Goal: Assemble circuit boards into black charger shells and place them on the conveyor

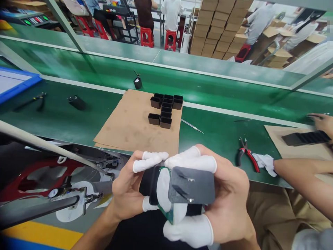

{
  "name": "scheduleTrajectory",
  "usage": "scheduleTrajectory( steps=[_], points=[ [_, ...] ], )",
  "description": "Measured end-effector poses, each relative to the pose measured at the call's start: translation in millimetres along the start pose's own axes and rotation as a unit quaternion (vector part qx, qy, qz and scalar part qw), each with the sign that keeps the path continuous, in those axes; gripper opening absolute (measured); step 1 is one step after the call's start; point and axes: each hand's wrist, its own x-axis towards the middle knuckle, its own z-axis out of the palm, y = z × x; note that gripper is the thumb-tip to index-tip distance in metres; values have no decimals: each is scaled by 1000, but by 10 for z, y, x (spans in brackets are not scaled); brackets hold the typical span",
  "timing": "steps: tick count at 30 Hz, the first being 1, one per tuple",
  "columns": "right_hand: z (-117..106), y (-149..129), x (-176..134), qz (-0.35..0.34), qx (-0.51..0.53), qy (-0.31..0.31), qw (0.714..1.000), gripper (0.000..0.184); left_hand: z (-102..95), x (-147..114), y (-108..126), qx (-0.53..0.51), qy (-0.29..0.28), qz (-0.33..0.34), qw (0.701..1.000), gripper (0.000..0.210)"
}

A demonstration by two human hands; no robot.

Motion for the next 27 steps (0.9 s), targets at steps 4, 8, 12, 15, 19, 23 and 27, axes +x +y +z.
scheduleTrajectory(
  steps=[4,8,12,15,19,23,27],
  points=[
    [-60,12,-25,-17,19,-61,998,55,10,-8,-46,-21,6,2,1000,89],
    [-78,25,-30,-18,2,-60,998,56,17,-23,-63,-24,6,-15,1000,86],
    [-77,39,-9,-42,10,-83,996,60,26,-23,-56,-17,7,-24,1000,82],
    [-79,45,-12,-35,23,-85,995,62,27,-14,-50,-12,3,-24,1000,80],
    [-77,36,-12,-35,24,-89,995,64,26,-2,-38,-7,-2,-28,1000,78],
    [-78,27,17,-42,16,-102,994,61,32,9,-24,-8,-1,-28,1000,77],
    [-95,32,23,-50,22,-108,993,63,39,19,-17,2,1,-33,999,76]
  ],
)
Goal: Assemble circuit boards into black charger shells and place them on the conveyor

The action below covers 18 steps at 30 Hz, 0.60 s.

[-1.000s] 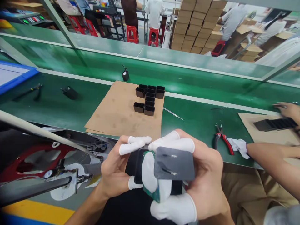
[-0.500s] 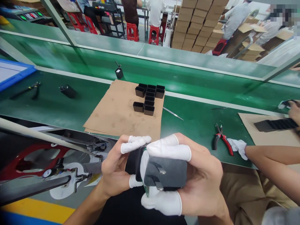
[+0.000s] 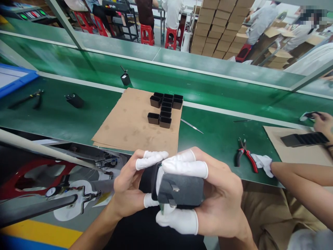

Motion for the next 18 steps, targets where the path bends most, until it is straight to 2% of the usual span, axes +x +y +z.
scheduleTrajectory(
  steps=[4,10,18],
  points=[
    [-8,2,-1,9,-10,-7,1000,65,-3,-4,-2,1,3,0,1000,80],
    [7,11,15,18,-19,-16,1000,58,-16,-36,-9,-1,-3,-8,1000,79],
    [-4,75,28,49,-5,-11,999,60,-10,-105,-95,-26,-6,-74,997,81]
  ],
)
